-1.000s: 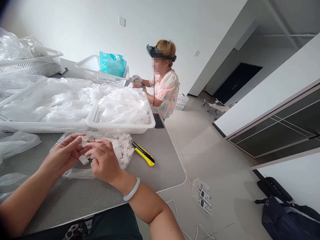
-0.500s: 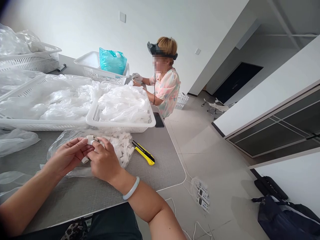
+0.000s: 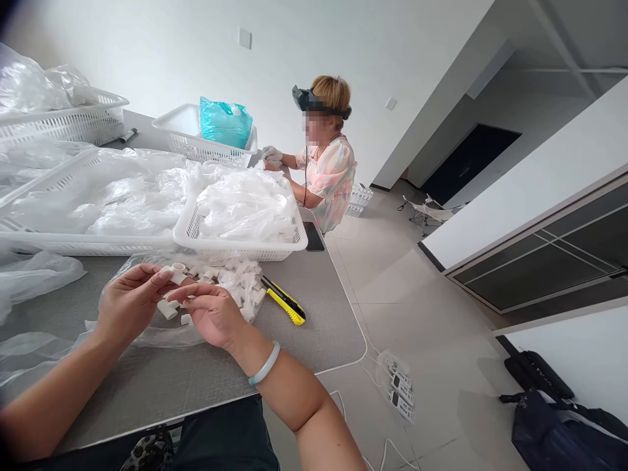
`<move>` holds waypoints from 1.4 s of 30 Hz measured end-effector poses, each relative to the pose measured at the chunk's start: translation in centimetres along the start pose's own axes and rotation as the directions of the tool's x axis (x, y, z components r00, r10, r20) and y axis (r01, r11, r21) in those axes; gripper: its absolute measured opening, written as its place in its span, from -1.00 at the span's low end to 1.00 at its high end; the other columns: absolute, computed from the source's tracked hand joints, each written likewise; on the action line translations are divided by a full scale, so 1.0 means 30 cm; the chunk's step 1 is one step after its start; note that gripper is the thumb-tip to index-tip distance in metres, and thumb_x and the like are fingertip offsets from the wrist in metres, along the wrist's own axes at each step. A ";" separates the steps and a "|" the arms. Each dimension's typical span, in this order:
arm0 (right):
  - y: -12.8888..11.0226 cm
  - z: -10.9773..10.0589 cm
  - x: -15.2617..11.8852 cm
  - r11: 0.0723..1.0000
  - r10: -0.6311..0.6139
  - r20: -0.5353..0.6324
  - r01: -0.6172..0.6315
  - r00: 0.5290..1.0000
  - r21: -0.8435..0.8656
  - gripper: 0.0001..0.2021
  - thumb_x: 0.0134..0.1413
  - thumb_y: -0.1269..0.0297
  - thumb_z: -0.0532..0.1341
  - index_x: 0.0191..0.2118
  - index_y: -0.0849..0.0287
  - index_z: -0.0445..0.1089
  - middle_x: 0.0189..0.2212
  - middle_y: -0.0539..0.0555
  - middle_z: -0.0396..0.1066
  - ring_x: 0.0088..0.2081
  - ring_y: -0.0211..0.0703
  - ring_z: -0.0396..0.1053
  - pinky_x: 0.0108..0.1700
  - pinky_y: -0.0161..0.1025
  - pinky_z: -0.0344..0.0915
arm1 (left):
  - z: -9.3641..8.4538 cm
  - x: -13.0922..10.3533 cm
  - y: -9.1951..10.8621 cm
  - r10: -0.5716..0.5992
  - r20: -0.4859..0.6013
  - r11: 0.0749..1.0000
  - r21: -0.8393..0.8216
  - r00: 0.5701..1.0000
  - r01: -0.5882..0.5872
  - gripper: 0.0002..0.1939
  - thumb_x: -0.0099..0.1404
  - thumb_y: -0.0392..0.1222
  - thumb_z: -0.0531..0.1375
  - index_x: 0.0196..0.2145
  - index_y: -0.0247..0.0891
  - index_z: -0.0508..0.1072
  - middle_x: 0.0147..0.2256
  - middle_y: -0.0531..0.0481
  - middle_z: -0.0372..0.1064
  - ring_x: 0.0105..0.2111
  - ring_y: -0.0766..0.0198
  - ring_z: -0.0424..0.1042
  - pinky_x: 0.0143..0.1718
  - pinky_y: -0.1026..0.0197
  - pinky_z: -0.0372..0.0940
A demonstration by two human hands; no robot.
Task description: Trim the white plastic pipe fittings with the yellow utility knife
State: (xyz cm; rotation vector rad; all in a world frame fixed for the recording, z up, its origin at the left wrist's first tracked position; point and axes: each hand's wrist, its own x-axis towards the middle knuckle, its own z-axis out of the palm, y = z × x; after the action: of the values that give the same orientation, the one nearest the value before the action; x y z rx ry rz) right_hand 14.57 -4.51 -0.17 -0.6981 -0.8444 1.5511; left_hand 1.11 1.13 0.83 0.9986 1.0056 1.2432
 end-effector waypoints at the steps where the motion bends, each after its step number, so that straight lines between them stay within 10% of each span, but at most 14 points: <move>1: 0.001 0.005 -0.003 0.997 -0.038 0.034 0.040 0.999 -0.067 -0.89 -0.11 0.31 0.30 -0.40 0.05 0.60 -0.17 0.07 0.56 0.09 0.03 0.41 0.19 -0.05 0.32 | 0.002 0.001 0.003 -0.025 0.004 1.000 -0.012 1.000 0.025 -0.56 -0.23 0.08 0.53 -0.52 -0.18 0.43 -0.57 0.07 0.43 -0.55 0.22 0.42 -0.51 0.20 0.37; 4: 0.006 0.019 -0.018 0.857 -0.179 0.102 0.206 0.979 -0.472 -0.76 0.05 0.41 0.15 -0.39 0.08 0.58 -0.02 0.07 0.52 0.22 -0.02 0.31 0.28 -0.05 0.23 | 0.003 0.010 0.006 -0.111 0.021 0.992 -0.050 0.994 0.112 -0.50 -0.28 0.05 0.55 -0.53 -0.17 0.38 -0.60 0.09 0.39 -0.58 0.25 0.40 -0.56 0.24 0.36; 10: 0.027 -0.003 -0.023 0.139 -0.351 0.239 0.303 0.905 -0.943 -0.67 0.16 0.51 0.04 -0.25 0.12 0.56 0.00 0.11 0.53 0.25 -0.05 0.22 0.34 -0.02 0.15 | -0.010 0.034 0.000 -0.232 0.062 0.964 -0.117 0.971 0.238 -0.47 -0.28 0.02 0.58 -0.52 -0.21 0.36 -0.63 0.15 0.32 -0.59 0.35 0.40 -0.51 0.33 0.40; 16: 0.016 -0.028 -0.019 0.099 -0.538 0.144 0.232 0.831 -0.968 -0.69 0.31 0.37 -0.03 -0.06 0.17 0.45 -0.18 0.15 0.49 -0.04 -0.06 0.36 0.08 -0.11 0.34 | -0.005 0.018 0.023 -0.274 0.224 0.942 -0.131 0.935 0.308 -0.50 -0.26 0.00 0.59 -0.48 -0.25 0.45 -0.52 0.05 0.45 -0.50 0.33 0.45 -0.42 0.30 0.47; 24: 0.006 -0.019 -0.023 -0.113 -0.440 0.260 0.234 0.860 -0.966 -0.68 0.29 0.43 0.06 0.03 0.12 0.48 0.06 0.22 0.34 0.16 0.03 0.22 0.26 0.00 0.22 | 0.003 -0.004 0.030 -0.175 0.344 0.977 -0.055 0.923 0.206 -0.55 -0.15 0.07 0.55 -0.40 -0.21 0.53 -0.46 0.04 0.42 -0.47 0.30 0.41 -0.44 0.28 0.43; 28: 0.016 -0.018 -0.015 0.029 -0.427 0.205 0.240 0.881 -0.970 -0.72 0.28 0.46 0.06 -0.12 0.21 0.53 0.14 0.26 0.32 0.25 0.04 0.17 0.32 0.01 0.20 | -0.002 -0.002 0.009 -0.061 0.254 0.994 0.104 0.965 0.035 -0.52 -0.11 0.16 0.49 -0.38 -0.22 0.51 -0.46 0.05 0.41 -0.49 0.30 0.37 -0.48 0.29 0.36; 36: 0.015 -0.023 0.016 0.856 -0.136 -0.145 0.042 0.980 -0.515 -0.85 0.14 0.33 0.22 -0.27 0.16 0.57 0.11 0.14 0.43 0.14 -0.08 0.41 0.06 -0.23 0.47 | -0.011 -0.002 -0.002 0.198 0.240 0.918 0.294 0.951 -0.265 -0.69 -0.02 0.09 0.40 -0.40 -0.14 0.52 -0.53 0.04 0.44 -0.54 0.24 0.36 -0.51 0.24 0.26; 42: 0.002 -0.019 -0.003 0.700 -0.399 -0.169 0.180 0.901 -0.691 -0.78 0.24 0.26 0.12 -0.25 0.16 0.52 -0.10 0.13 0.53 0.01 -0.11 0.46 0.06 -0.23 0.42 | -0.023 0.002 -0.007 0.206 0.216 0.904 0.332 0.954 -0.270 -0.64 0.01 0.08 0.38 -0.26 -0.13 0.55 -0.46 0.03 0.44 -0.51 0.24 0.37 -0.48 0.25 0.27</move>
State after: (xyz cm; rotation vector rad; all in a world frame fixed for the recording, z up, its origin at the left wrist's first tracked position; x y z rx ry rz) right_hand 15.01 -4.53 -0.55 -1.2187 -1.2141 0.7851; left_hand 0.49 1.20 0.45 1.5303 1.0112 1.1642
